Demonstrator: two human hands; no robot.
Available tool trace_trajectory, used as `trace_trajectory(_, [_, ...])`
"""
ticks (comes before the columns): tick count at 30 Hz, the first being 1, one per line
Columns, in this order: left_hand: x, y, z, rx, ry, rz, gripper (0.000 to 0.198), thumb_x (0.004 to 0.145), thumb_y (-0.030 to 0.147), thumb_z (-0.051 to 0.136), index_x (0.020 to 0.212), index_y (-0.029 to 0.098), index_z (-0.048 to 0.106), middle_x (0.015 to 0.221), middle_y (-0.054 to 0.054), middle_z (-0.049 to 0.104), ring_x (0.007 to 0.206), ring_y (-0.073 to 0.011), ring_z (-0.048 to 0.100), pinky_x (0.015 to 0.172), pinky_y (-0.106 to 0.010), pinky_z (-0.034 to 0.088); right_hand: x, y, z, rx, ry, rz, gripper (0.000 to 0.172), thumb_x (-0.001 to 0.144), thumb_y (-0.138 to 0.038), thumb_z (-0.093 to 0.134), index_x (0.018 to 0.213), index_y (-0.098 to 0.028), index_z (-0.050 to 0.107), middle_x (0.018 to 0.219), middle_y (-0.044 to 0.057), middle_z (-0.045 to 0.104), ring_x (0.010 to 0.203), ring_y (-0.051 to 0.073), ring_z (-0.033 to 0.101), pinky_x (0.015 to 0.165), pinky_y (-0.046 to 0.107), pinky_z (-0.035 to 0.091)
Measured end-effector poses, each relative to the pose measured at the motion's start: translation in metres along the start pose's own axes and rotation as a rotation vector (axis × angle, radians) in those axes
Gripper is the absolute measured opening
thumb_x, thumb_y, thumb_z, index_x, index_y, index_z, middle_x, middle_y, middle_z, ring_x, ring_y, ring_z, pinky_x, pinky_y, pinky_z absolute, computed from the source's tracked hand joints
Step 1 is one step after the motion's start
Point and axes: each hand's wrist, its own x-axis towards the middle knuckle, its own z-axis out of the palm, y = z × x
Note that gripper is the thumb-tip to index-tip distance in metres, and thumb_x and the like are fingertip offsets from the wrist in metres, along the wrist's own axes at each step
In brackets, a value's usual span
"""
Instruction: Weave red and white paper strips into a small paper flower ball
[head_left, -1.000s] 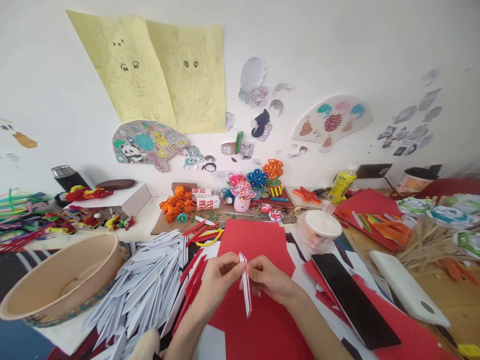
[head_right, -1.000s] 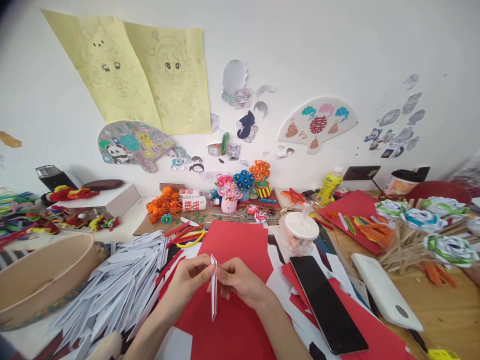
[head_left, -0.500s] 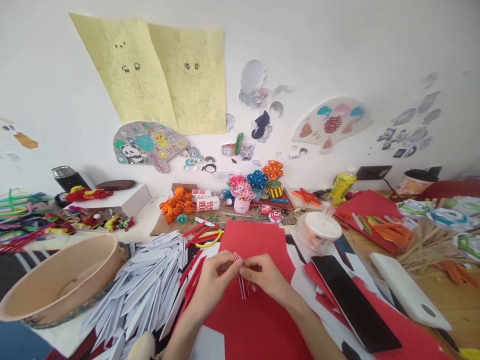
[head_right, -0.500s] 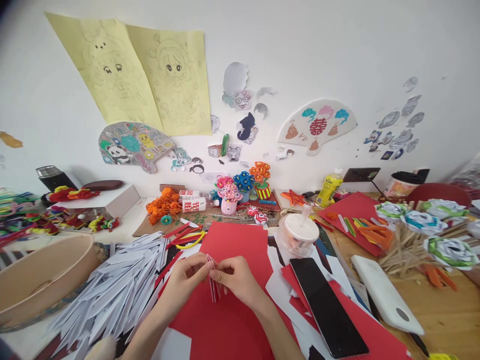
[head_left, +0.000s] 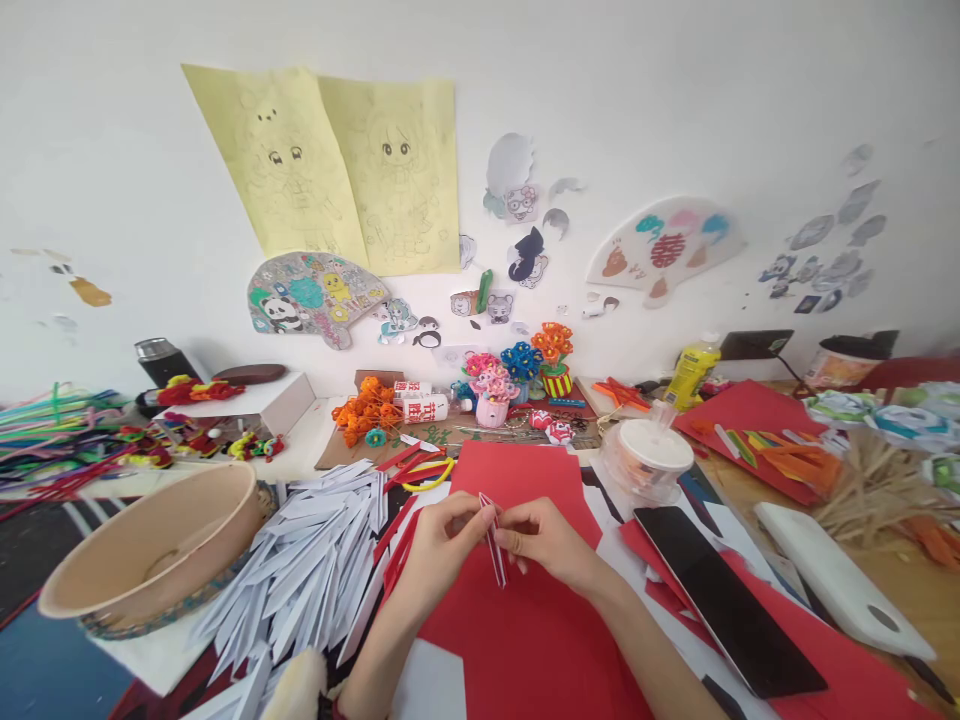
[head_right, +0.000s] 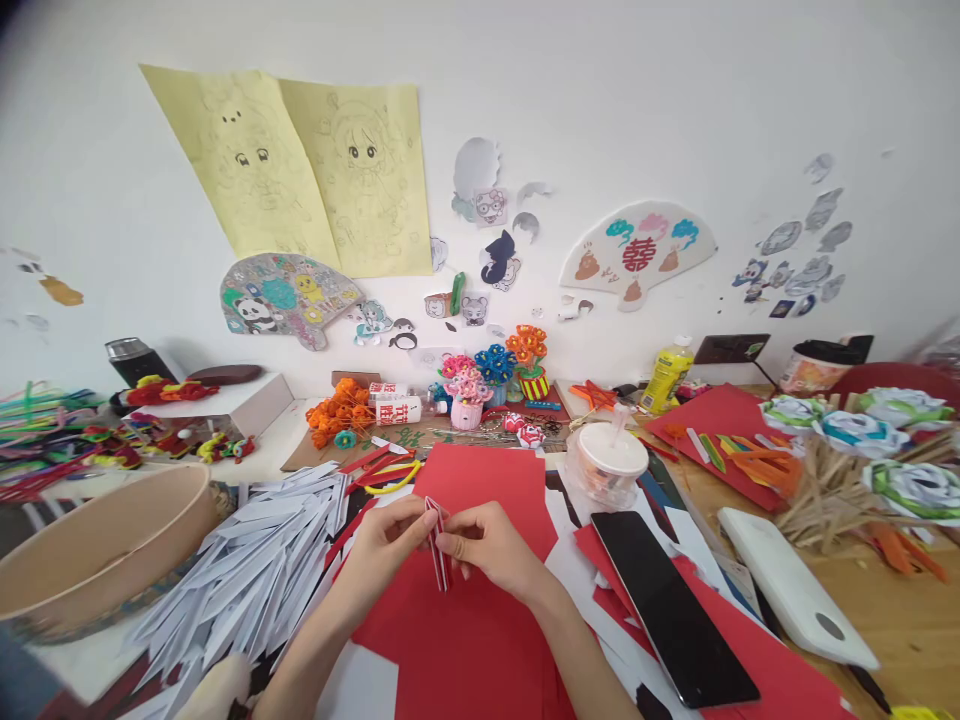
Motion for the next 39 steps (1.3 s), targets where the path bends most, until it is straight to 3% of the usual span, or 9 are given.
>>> trace_trajectory(5, [-0.004,0.005,-0.003,-0.089,-0.047,0.0,0.035,0.082,0.05,0.062,0.079,0.017,0.072,0.074,-0.004,0.065,0.068,-0.0166,0.056,0.063,-0.026,0.046,-0.003,-0.002,-0.001,-0.006,0.001,-0.037,0.053,0.074,-0.065,0.068,0.073,-0.012,0.073,0.053,-0.001,0.055,0.045,0.011,0.049,0.045,0.023,0.039])
trace_trajectory(12, [-0.003,-0.005,0.004,-0.119,0.077,0.021,0.036,0.077,0.048,0.068,0.064,0.015,0.066,0.06,0.0,0.058,0.057,-0.0127,0.051,0.056,-0.024,0.041,-0.006,-0.006,0.003,-0.048,-0.028,-0.063,0.049,0.078,-0.06,0.067,0.066,-0.013,0.068,0.054,-0.002,0.055,0.046,0.01,0.049,0.047,0.023,0.04])
trace_trajectory(15, [0.0,-0.011,0.007,-0.102,0.127,0.037,0.036,0.077,0.048,0.068,0.063,0.015,0.065,0.061,0.0,0.057,0.056,-0.0113,0.048,0.055,-0.023,0.039,-0.005,-0.004,0.005,-0.086,-0.025,-0.071,0.045,0.073,-0.058,0.073,0.065,-0.014,0.067,0.055,-0.002,0.055,0.047,0.01,0.049,0.047,0.023,0.039])
trace_trajectory(23, [0.002,-0.017,0.008,-0.055,0.124,0.055,0.038,0.077,0.049,0.066,0.064,0.014,0.065,0.057,0.002,0.053,0.053,-0.0104,0.046,0.052,-0.022,0.036,-0.001,0.003,0.0,-0.157,-0.002,-0.089,0.048,0.073,-0.059,0.072,0.057,-0.015,0.063,0.049,-0.002,0.053,0.044,0.011,0.048,0.045,0.024,0.036])
trace_trajectory(31, [0.005,-0.012,0.005,-0.009,0.19,0.08,0.038,0.076,0.049,0.066,0.06,0.015,0.061,0.054,0.003,0.05,0.052,-0.0105,0.045,0.052,-0.022,0.035,-0.004,-0.002,0.008,-0.144,-0.057,-0.062,0.043,0.068,-0.057,0.077,0.064,-0.015,0.065,0.053,-0.002,0.058,0.047,0.012,0.053,0.047,0.024,0.039])
trace_trajectory(39, [0.005,-0.018,0.008,0.08,0.091,0.068,0.041,0.078,0.052,0.06,0.06,0.015,0.06,0.052,0.003,0.049,0.051,-0.0115,0.045,0.051,-0.023,0.036,-0.006,0.015,0.009,-0.113,-0.048,-0.034,0.049,0.065,-0.061,0.076,0.057,-0.016,0.059,0.048,-0.003,0.054,0.042,0.01,0.049,0.043,0.023,0.037])
